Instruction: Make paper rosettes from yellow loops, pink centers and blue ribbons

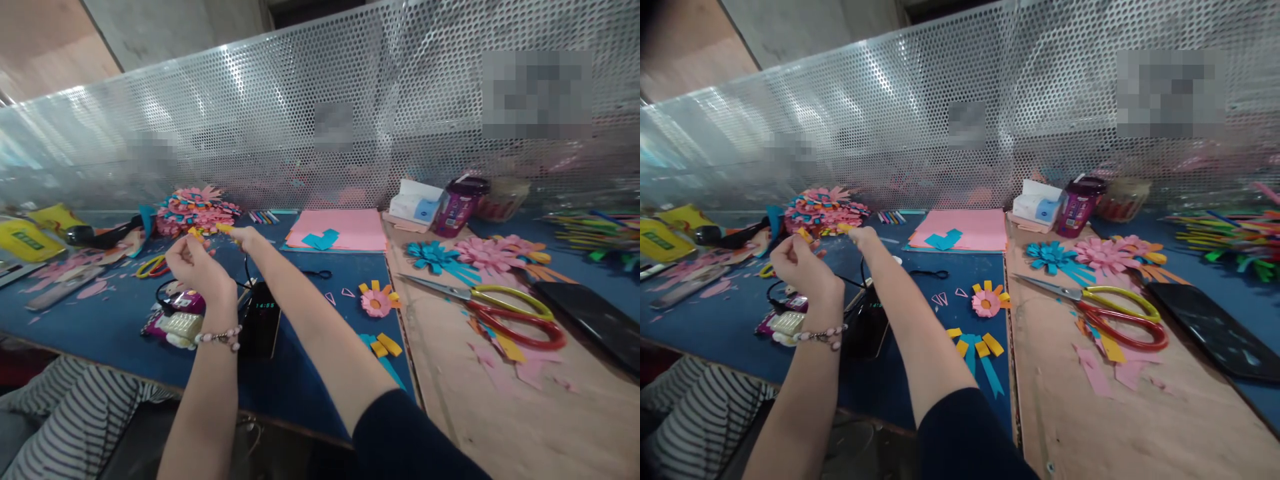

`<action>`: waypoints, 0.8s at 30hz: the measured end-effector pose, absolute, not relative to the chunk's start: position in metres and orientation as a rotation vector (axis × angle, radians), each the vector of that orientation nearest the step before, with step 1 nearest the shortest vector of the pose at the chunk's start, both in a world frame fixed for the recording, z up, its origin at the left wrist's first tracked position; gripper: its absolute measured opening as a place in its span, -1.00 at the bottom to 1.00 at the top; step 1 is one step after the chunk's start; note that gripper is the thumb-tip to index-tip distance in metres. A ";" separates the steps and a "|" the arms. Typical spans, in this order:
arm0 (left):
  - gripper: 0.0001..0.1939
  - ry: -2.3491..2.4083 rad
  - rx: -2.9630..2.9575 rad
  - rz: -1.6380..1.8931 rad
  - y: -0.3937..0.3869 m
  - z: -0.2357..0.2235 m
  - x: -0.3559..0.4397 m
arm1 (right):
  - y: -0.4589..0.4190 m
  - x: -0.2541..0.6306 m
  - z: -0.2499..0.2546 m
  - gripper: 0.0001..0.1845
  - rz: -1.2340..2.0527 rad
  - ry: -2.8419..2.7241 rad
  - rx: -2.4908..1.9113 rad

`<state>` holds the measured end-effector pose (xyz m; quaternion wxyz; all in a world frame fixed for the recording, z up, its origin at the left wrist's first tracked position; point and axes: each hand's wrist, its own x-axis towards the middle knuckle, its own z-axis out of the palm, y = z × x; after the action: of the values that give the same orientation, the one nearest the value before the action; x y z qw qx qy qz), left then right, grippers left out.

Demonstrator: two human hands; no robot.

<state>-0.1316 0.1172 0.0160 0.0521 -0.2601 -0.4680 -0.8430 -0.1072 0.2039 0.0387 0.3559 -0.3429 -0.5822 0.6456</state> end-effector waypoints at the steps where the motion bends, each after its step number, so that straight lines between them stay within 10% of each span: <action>1: -0.82 -1.418 -0.816 -2.584 0.118 0.015 -0.131 | 0.209 -0.103 0.046 -0.68 1.702 -1.459 -0.917; 11: -0.61 -1.427 -1.268 -2.628 0.124 0.012 -0.107 | 0.189 0.031 0.068 -0.95 1.813 -1.095 -0.675; 24: -0.68 -1.701 -2.273 -2.091 0.109 0.003 -0.066 | 0.090 0.135 -0.002 -0.66 1.668 -1.194 -0.581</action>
<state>-0.0659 0.1086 0.0033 -0.1910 -0.6328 -0.4737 -0.5821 0.1347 0.0895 -0.0015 0.4835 -0.2386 -0.4903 0.6848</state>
